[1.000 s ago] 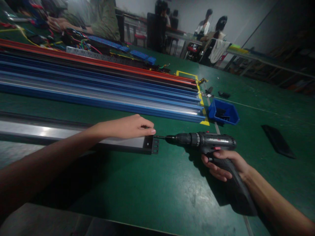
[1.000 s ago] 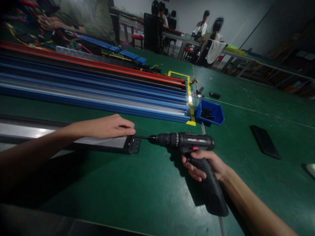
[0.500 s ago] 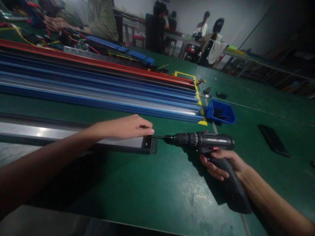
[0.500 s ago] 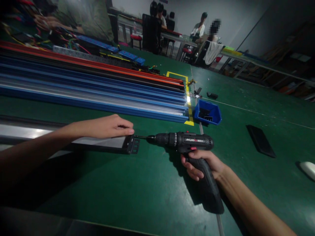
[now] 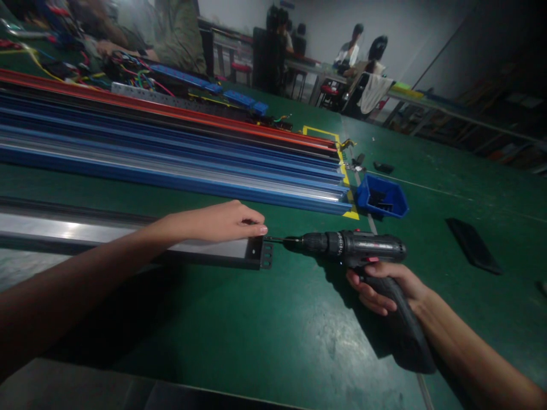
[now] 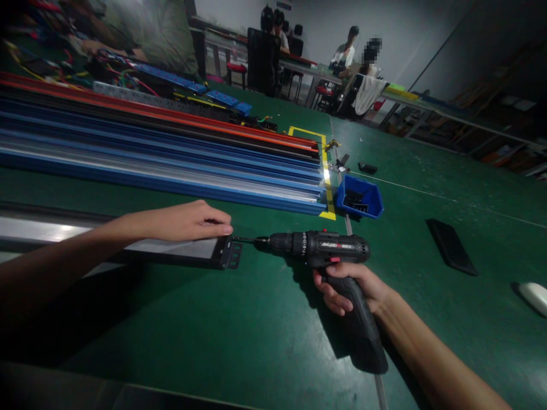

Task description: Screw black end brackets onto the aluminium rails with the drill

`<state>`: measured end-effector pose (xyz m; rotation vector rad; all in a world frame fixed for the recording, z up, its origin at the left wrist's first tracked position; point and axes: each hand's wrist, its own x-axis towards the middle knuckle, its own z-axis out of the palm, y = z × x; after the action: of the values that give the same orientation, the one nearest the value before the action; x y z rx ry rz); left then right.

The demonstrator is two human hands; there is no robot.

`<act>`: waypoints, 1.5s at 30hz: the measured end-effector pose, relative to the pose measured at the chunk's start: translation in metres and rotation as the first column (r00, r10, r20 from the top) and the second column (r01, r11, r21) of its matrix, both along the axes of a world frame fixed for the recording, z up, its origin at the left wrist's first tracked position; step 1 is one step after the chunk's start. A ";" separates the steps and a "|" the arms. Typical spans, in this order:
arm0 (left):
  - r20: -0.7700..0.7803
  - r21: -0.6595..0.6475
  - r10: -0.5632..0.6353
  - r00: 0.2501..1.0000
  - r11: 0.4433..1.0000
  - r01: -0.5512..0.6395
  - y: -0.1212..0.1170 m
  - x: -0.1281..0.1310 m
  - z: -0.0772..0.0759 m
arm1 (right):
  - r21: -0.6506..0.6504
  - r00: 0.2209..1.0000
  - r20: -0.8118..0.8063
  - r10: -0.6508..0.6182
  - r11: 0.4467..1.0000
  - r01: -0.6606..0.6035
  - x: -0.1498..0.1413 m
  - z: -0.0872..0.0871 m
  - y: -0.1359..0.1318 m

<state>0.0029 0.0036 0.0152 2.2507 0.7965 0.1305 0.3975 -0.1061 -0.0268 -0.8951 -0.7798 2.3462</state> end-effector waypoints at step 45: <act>0.006 0.003 -0.020 1.000 1.000 0.020 0.002 -0.001 -0.001 | 0.037 0.996 -0.047 0.070 0.997 -0.068 0.000 0.003 0.007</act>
<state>0.0015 0.0053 0.0139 2.2590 0.7710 0.1289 0.3974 -0.0994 -0.0233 -0.8059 -0.8429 2.3963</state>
